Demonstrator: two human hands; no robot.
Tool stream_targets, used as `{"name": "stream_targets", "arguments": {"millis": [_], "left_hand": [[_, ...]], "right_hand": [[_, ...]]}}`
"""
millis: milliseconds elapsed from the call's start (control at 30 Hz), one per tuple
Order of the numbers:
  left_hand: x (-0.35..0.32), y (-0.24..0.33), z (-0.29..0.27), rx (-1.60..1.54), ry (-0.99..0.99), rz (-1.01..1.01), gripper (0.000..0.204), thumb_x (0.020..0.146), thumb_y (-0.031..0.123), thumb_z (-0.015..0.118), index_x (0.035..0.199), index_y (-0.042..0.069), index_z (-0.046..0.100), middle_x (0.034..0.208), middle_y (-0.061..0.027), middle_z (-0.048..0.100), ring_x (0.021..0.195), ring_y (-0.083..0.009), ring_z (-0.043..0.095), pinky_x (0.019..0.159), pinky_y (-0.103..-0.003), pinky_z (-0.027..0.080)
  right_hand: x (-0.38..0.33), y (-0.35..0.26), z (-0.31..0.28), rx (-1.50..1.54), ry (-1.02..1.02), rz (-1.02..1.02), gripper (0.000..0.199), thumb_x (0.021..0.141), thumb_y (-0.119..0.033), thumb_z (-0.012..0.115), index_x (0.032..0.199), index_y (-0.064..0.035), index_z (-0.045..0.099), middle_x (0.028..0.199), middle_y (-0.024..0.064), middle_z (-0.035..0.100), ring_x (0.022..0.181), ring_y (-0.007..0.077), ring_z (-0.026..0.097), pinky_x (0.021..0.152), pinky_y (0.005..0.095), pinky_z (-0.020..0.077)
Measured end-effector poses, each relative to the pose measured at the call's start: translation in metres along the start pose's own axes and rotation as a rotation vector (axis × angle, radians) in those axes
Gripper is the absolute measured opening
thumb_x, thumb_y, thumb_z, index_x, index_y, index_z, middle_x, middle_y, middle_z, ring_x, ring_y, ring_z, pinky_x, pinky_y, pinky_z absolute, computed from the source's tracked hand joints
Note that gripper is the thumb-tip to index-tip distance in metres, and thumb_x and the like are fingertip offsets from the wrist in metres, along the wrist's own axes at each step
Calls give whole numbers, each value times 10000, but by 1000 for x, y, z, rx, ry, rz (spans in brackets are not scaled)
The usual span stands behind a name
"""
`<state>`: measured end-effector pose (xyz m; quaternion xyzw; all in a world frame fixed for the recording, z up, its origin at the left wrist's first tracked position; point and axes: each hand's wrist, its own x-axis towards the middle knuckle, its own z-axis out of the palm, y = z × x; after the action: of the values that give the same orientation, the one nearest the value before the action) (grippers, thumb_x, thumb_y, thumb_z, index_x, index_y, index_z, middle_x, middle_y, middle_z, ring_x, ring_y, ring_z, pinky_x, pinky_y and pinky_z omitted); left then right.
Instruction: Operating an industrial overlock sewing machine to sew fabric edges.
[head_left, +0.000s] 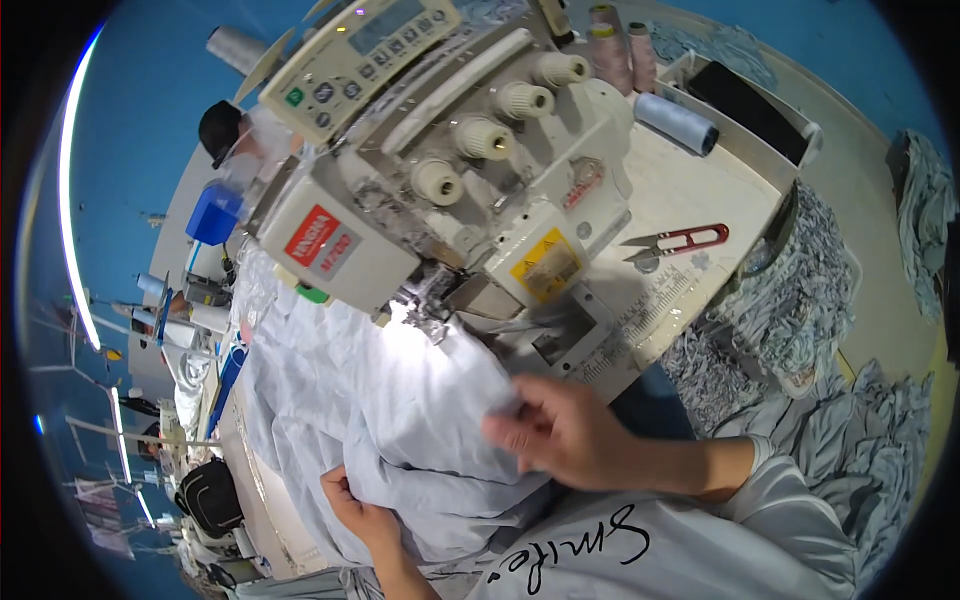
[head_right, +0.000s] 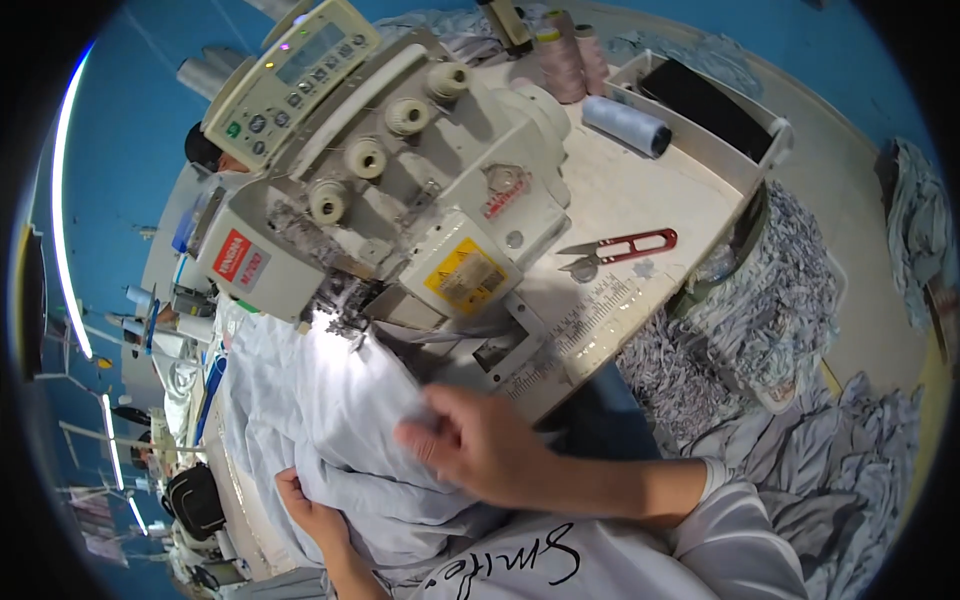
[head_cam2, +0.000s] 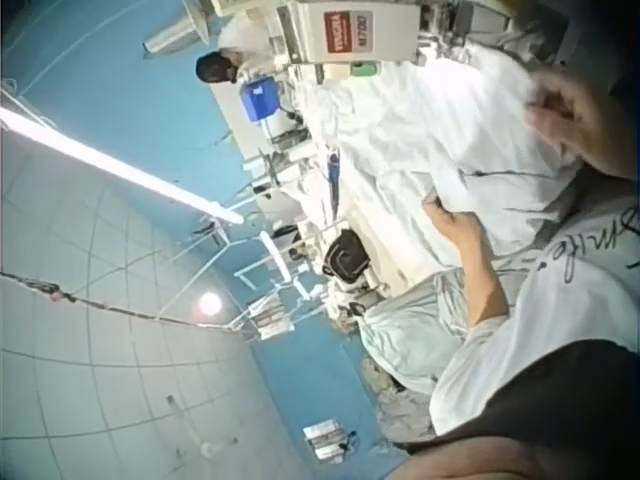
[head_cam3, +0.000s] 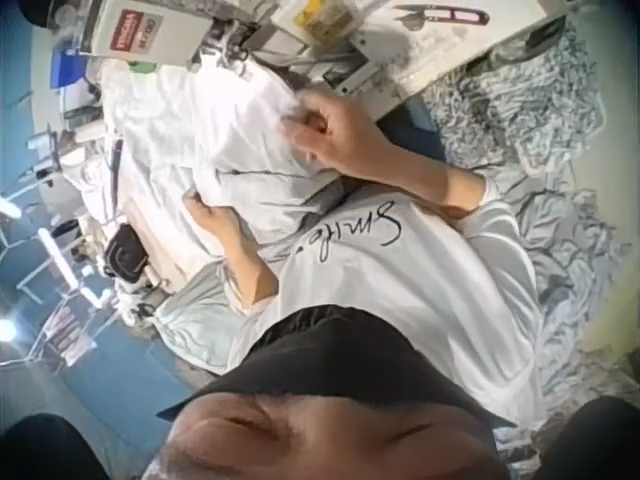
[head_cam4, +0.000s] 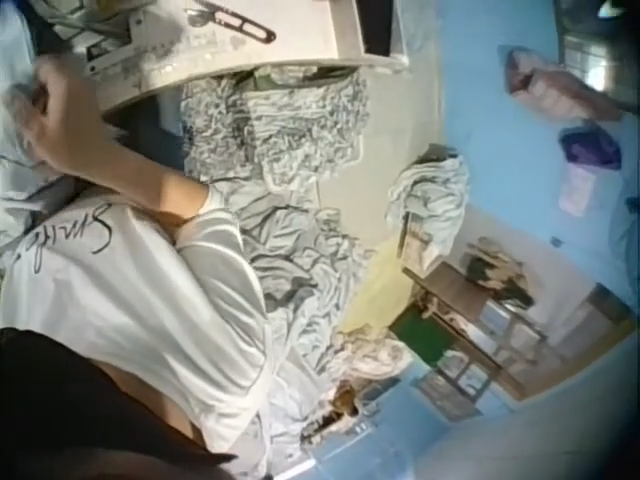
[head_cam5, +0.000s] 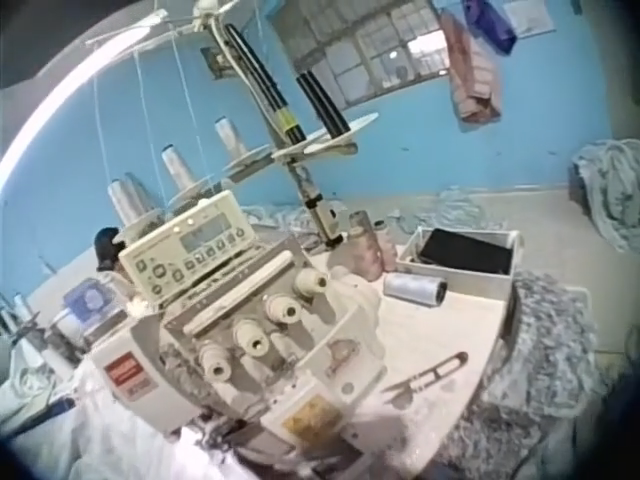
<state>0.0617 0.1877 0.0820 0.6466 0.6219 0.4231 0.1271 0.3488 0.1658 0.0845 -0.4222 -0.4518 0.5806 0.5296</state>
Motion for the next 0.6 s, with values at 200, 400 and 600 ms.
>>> {"name": "stream_targets", "arguments": {"millis": [200,400,600], "left_hand": [[-25,28,-5,-36,-198,83,266,732,25,605,980,-18,518,927,-98,567,864,-188,536,798,-267,413],[-45,-1,-18,181,-40,-72,214,732,119,631,902,8,565,909,-138,560,838,-269,550,791,-301,416],[-6,2,-22,52,316,117,400,720,157,685,1039,-18,520,981,-87,568,912,-193,537,840,-295,400]], "right_hand": [[23,-21,-19,58,-8,81,275,887,-266,630,818,-2,596,561,3,574,495,49,558,445,195,425],[22,-25,-15,147,-40,74,260,877,-243,644,783,-8,588,588,19,588,518,57,573,469,195,464],[27,-28,-18,151,-71,111,245,876,-218,643,756,-19,569,592,20,593,521,64,581,473,198,466]]}}
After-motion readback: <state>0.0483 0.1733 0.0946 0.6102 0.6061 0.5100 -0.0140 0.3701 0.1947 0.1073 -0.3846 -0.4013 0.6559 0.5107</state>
